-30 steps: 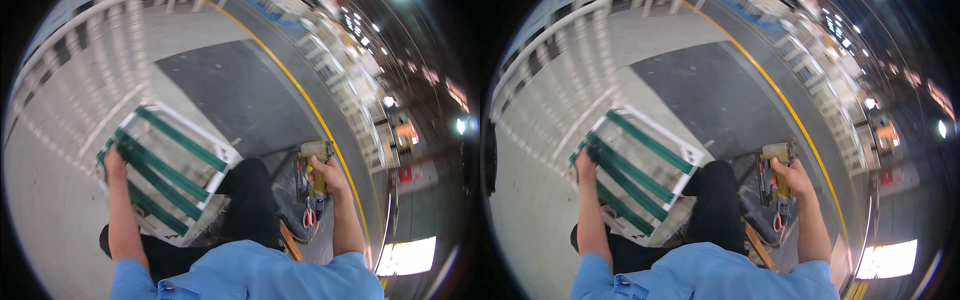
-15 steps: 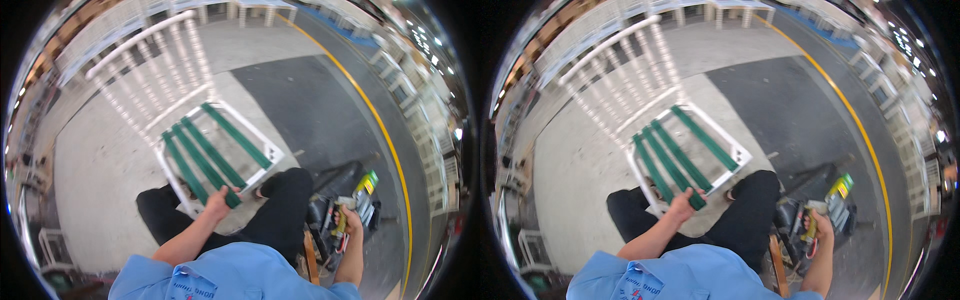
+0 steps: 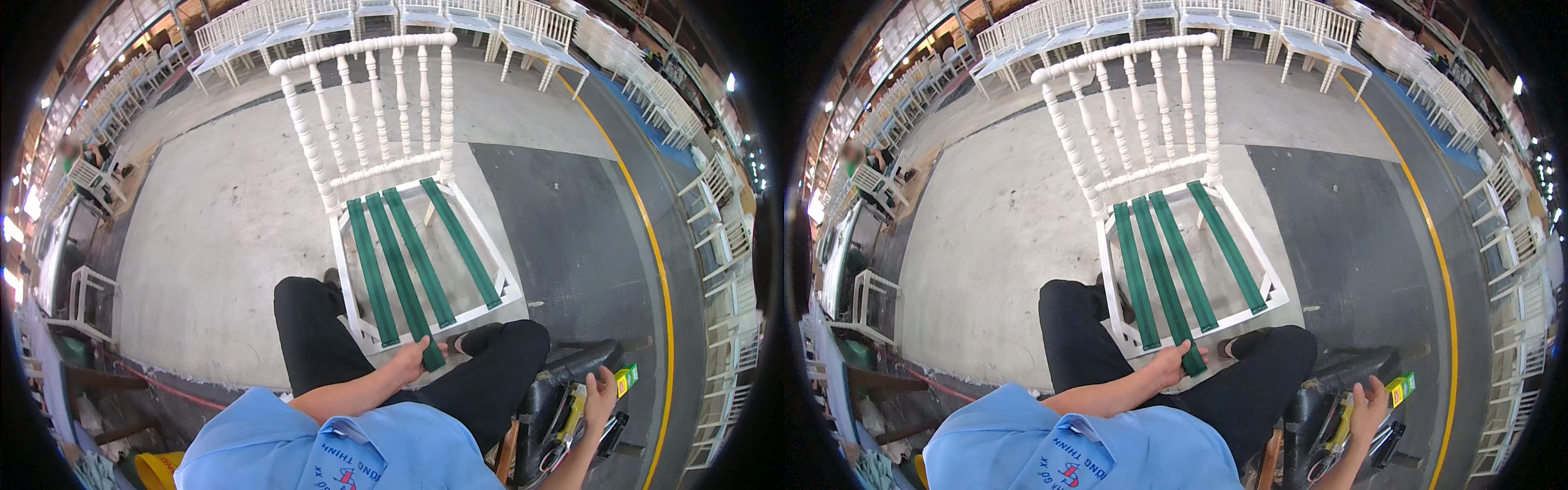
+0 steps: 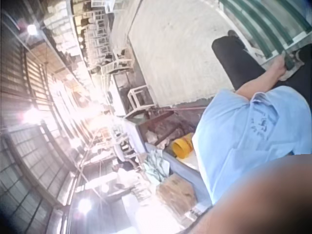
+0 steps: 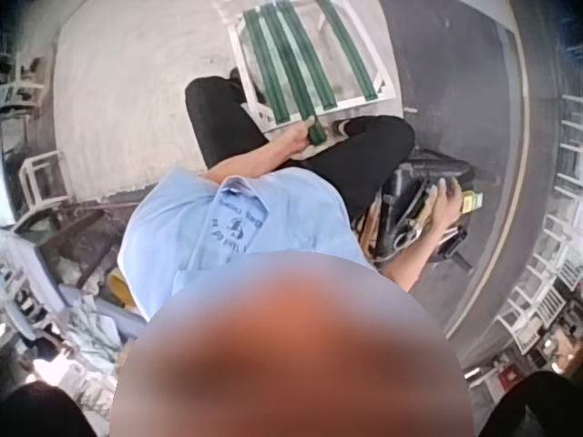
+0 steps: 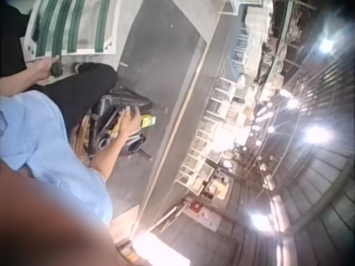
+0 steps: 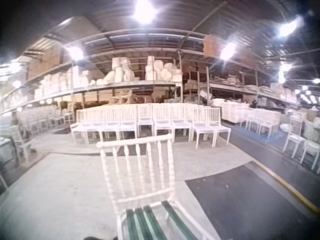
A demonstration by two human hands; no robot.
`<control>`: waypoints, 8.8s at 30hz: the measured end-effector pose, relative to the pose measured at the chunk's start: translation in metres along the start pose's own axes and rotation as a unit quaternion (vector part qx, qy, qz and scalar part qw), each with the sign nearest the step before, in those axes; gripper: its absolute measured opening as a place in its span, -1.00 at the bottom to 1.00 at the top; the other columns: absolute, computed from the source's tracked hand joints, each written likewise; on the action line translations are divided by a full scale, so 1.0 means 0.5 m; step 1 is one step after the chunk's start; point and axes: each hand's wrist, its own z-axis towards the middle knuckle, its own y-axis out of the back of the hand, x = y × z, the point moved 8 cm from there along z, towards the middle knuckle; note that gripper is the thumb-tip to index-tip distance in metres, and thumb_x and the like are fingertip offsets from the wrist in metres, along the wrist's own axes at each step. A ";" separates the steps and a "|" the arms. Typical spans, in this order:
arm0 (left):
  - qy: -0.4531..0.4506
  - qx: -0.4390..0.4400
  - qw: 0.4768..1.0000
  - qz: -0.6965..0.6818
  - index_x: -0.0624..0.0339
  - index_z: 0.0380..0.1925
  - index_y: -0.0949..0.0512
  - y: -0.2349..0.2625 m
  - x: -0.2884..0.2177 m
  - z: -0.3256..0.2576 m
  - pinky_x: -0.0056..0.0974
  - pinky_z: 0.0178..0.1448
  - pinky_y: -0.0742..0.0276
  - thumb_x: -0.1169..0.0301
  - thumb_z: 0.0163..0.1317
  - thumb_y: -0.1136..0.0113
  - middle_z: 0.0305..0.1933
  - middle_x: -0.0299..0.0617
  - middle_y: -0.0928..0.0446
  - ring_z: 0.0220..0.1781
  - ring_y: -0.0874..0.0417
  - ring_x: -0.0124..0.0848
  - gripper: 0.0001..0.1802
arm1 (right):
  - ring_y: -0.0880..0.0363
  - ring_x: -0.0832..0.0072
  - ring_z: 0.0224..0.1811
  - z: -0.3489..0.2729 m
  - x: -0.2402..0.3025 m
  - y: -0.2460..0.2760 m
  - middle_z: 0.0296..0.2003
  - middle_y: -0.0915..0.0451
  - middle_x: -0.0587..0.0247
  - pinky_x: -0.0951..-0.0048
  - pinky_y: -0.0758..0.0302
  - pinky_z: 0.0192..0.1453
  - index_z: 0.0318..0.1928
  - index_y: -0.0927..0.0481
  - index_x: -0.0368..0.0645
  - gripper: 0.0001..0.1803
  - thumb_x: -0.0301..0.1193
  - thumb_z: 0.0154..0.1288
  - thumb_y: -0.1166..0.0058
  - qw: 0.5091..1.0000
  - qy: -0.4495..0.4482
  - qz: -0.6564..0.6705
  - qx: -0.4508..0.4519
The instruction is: The person attaches green fabric slings to the seat frame of a white wooden chair. They position each sling, secure it with a pneumatic staple gun, and trim excess fabric with scissors. The process is repeated for multiple slings across the chair seat.
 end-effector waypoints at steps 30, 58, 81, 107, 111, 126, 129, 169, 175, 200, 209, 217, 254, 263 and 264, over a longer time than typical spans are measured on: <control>-0.261 -0.161 0.775 0.552 0.34 0.00 -0.73 0.084 -0.010 -0.102 0.02 0.14 -0.63 0.25 0.49 -0.18 0.01 0.12 -0.76 0.03 -0.76 0.09 -0.64 | -0.75 0.42 -0.11 -0.216 0.135 -0.929 -0.22 -0.83 0.11 0.28 -0.62 0.05 -0.01 -0.82 -0.24 -0.62 -0.15 0.46 -0.35 0.806 0.016 -0.052 0.590; -0.408 -0.152 0.372 0.820 -0.08 0.63 -0.26 -0.006 -0.162 -0.029 0.32 0.73 0.07 -0.09 0.37 -0.31 0.76 -0.12 -0.07 0.77 -0.04 0.07 -0.10 | -0.67 0.29 -0.06 -0.325 0.110 -1.060 0.00 -0.72 0.24 0.12 -0.59 0.02 0.13 -0.69 0.08 -0.18 0.51 0.40 0.11 0.525 -0.533 0.431 0.504; 0.146 -0.172 0.971 -0.073 0.06 -0.22 -0.56 0.178 0.114 0.029 -0.15 -0.21 -0.48 0.06 0.63 -0.03 -0.34 -0.23 -0.63 -0.32 -0.63 -0.32 -0.65 | -0.73 0.15 0.11 -0.202 0.138 -1.255 0.19 -0.69 0.10 -0.03 -0.67 0.19 0.46 -0.46 0.03 -0.34 0.14 0.59 0.07 0.507 -0.537 0.540 0.404; 0.120 -0.036 0.903 -0.412 0.02 -0.34 -0.64 0.185 0.108 0.210 -0.17 -0.30 -0.62 0.23 0.45 -0.23 -0.38 -0.25 -0.60 -0.40 -0.63 -0.31 -0.81 | -0.76 0.17 -0.07 -0.199 0.004 -1.302 0.08 -0.71 0.05 0.05 -0.73 0.00 0.44 -0.46 -0.03 -0.39 0.05 0.60 0.04 0.550 -0.597 0.456 0.364; 0.074 -0.032 0.912 -0.401 0.05 -0.32 -0.64 0.178 0.091 0.223 -0.16 -0.27 -0.67 0.25 0.44 -0.26 -0.34 -0.22 -0.62 -0.37 -0.66 -0.31 -0.83 | -0.77 0.17 -0.10 -0.195 -0.002 -1.303 0.06 -0.72 0.04 0.06 -0.74 -0.03 0.44 -0.46 -0.04 -0.40 0.03 0.61 0.03 0.563 -0.585 0.447 0.375; -0.058 0.018 0.931 -0.359 0.05 -0.14 -0.74 0.204 0.051 0.313 -0.15 -0.14 -0.72 0.16 0.36 -0.30 -0.16 -0.27 -0.74 -0.29 -0.70 -0.34 -0.75 | -0.68 0.50 -0.32 -0.165 0.133 -0.701 -0.24 -0.70 0.24 0.44 -0.63 -0.19 0.08 -0.68 -0.30 -0.73 -0.36 0.64 -0.09 0.869 -0.136 0.183 0.439; -0.020 0.021 0.956 -0.291 -0.08 -0.13 -0.71 0.189 0.047 0.316 -0.27 -0.60 -0.28 0.18 0.42 -0.27 -0.21 -0.29 -0.73 -0.63 -0.47 -0.43 -0.84 | -0.72 0.53 -0.24 -0.150 0.116 -0.356 -0.24 -0.70 0.27 0.46 -0.64 -0.09 0.07 -0.69 -0.27 -0.78 -0.41 0.64 -0.09 0.956 -0.057 0.218 0.185; -0.048 0.031 0.945 -0.323 0.04 -0.13 -0.62 0.127 0.000 0.246 -0.30 -0.70 -0.32 0.10 0.55 -0.21 -0.45 -0.27 -0.61 -0.63 -0.55 -0.40 -0.74 | -0.57 0.63 -0.51 -0.232 0.421 -0.701 -0.32 -0.69 0.39 0.51 -0.51 -0.46 0.11 -0.69 -0.19 -0.65 -0.30 0.44 -0.39 0.867 -0.083 -0.039 0.490; -0.075 0.058 0.953 -0.287 0.08 -0.07 -0.65 0.120 -0.024 0.230 -0.29 -0.68 -0.34 0.11 0.67 0.01 -0.47 -0.30 -0.58 -0.65 -0.49 -0.42 -0.65 | -0.54 0.64 -0.56 -0.234 0.417 -0.714 -0.36 -0.68 0.39 0.50 -0.48 -0.50 0.10 -0.69 -0.20 -0.65 -0.30 0.44 -0.39 0.869 -0.073 -0.070 0.485; 0.179 -0.012 0.984 -0.018 0.16 0.11 -0.64 0.166 0.119 0.229 0.18 0.21 -0.64 0.07 0.42 -0.17 0.17 -0.02 -0.72 0.06 -0.75 -0.05 -0.54 | -0.58 0.59 -0.53 -0.248 0.435 -0.597 -0.35 -0.68 0.34 0.47 -0.49 -0.47 -0.04 -0.70 -0.27 -0.75 -0.33 0.50 -0.34 0.901 -0.062 0.032 0.427; -0.151 -0.014 0.765 0.626 0.27 0.08 -0.72 0.089 0.054 0.062 0.00 0.42 -0.58 0.31 0.30 -0.15 0.24 0.23 -0.67 0.32 -0.65 0.20 -0.57 | -0.55 0.63 -0.53 -0.221 0.417 -0.526 -0.35 -0.72 0.34 0.50 -0.50 -0.47 -0.02 -0.69 -0.28 -0.73 -0.31 0.51 -0.32 0.905 -0.050 0.124 0.404; -0.132 0.055 0.966 0.214 0.36 0.01 -0.65 0.083 -0.171 -0.067 -0.22 -0.19 -0.72 0.25 0.60 -0.15 -0.14 -0.06 -0.81 -0.34 -0.74 -0.37 -0.66 | -0.58 0.62 -0.51 -0.217 0.398 -0.590 -0.37 -0.66 0.37 0.49 -0.51 -0.48 0.02 -0.70 -0.28 -0.67 -0.26 0.49 -0.35 0.881 -0.062 0.100 0.458; -0.078 0.062 0.986 0.137 0.40 -0.04 -0.72 0.102 -0.246 0.042 -0.15 -0.27 -0.60 0.26 0.57 -0.13 -0.10 -0.06 -0.82 -0.22 -0.76 -0.32 -0.63 | -0.55 0.63 -0.58 -0.272 0.435 -0.719 -0.45 -0.64 0.38 0.48 -0.51 -0.48 0.03 -0.69 -0.25 -0.62 -0.21 0.42 -0.41 0.875 -0.032 -0.039 0.482; -0.218 -0.032 0.877 0.427 0.38 -0.05 -0.74 0.108 -0.258 0.003 -0.01 0.02 -0.65 0.06 0.39 -0.34 -0.12 0.09 -0.80 -0.10 -0.81 -0.15 -0.50 | -0.58 0.60 -0.49 -0.174 0.399 -0.413 -0.29 -0.69 0.35 0.45 -0.56 -0.40 0.13 -0.69 -0.23 -0.68 -0.34 0.50 -0.34 0.916 -0.062 0.207 0.338; -0.258 -0.046 0.811 0.523 0.42 0.06 -0.71 0.102 -0.258 -0.012 -0.06 0.08 -0.62 0.03 0.34 -0.41 -0.09 0.06 -0.78 -0.06 -0.78 -0.13 -0.40 | -0.59 0.57 -0.49 -0.163 0.366 -0.345 -0.26 -0.71 0.32 0.41 -0.56 -0.39 0.13 -0.68 -0.25 -0.68 -0.35 0.51 -0.34 0.928 -0.068 0.224 0.290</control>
